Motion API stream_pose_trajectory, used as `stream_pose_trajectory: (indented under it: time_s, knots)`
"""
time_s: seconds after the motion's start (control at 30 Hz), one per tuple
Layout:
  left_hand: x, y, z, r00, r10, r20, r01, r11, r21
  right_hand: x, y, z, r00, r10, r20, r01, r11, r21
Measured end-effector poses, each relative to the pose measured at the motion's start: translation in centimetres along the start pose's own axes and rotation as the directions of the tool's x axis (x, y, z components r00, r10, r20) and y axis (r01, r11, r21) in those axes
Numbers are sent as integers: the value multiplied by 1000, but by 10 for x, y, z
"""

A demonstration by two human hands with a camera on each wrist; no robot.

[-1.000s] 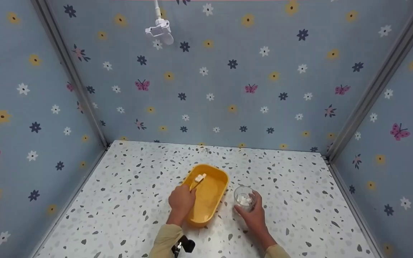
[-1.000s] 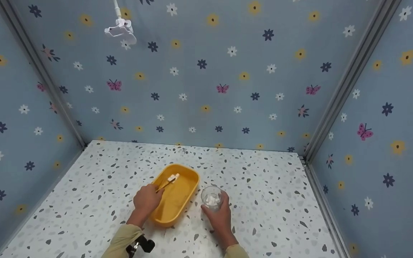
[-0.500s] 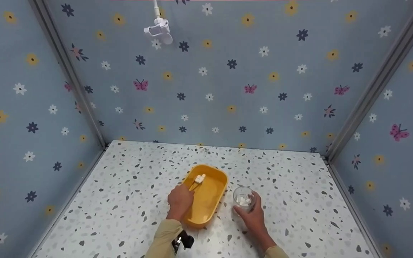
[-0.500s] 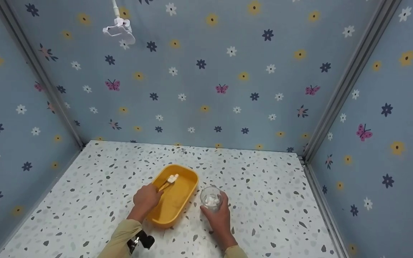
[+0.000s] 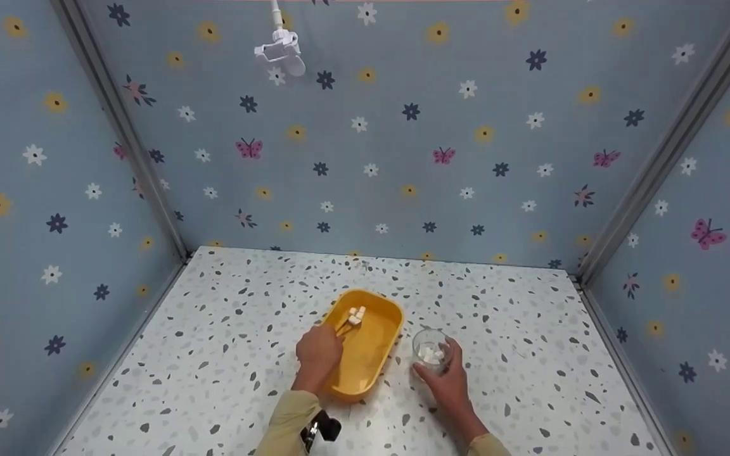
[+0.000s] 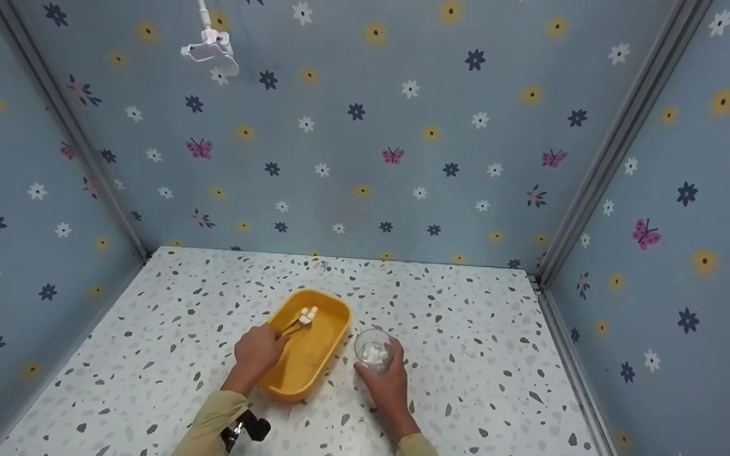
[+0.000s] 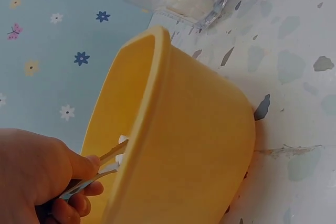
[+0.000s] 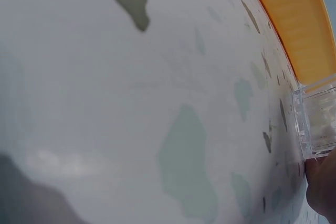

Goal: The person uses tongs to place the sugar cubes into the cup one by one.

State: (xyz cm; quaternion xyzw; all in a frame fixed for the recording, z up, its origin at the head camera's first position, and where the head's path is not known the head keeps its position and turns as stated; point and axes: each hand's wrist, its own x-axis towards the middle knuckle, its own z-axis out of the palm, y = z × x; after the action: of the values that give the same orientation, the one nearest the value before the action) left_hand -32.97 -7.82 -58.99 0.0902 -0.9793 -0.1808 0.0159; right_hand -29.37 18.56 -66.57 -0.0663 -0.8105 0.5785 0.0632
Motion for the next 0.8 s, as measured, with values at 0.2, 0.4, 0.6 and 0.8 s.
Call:
stream_pose_trajectory:
  time_s: [0.2,0.4,0.6,0.8]
  knots:
    - [-8,-1,-4,998,68,-18,-69,997,-38,0,0,-1,1000,-4,14,4,1000,13]
    - [-16,-5,-2,993,113,16,-113,993,-17,-1,0,-1,1000,-7,5,7,1000,4]
    - [-19,-4,-2,993,100,59,-100,995,-1,-1,-1,-1,1000,-2,3,2,1000,9]
    - [-26,-1,-3,987,145,63,-146,989,-4,-2,1,-1,1000,-3,18,3,1000,18]
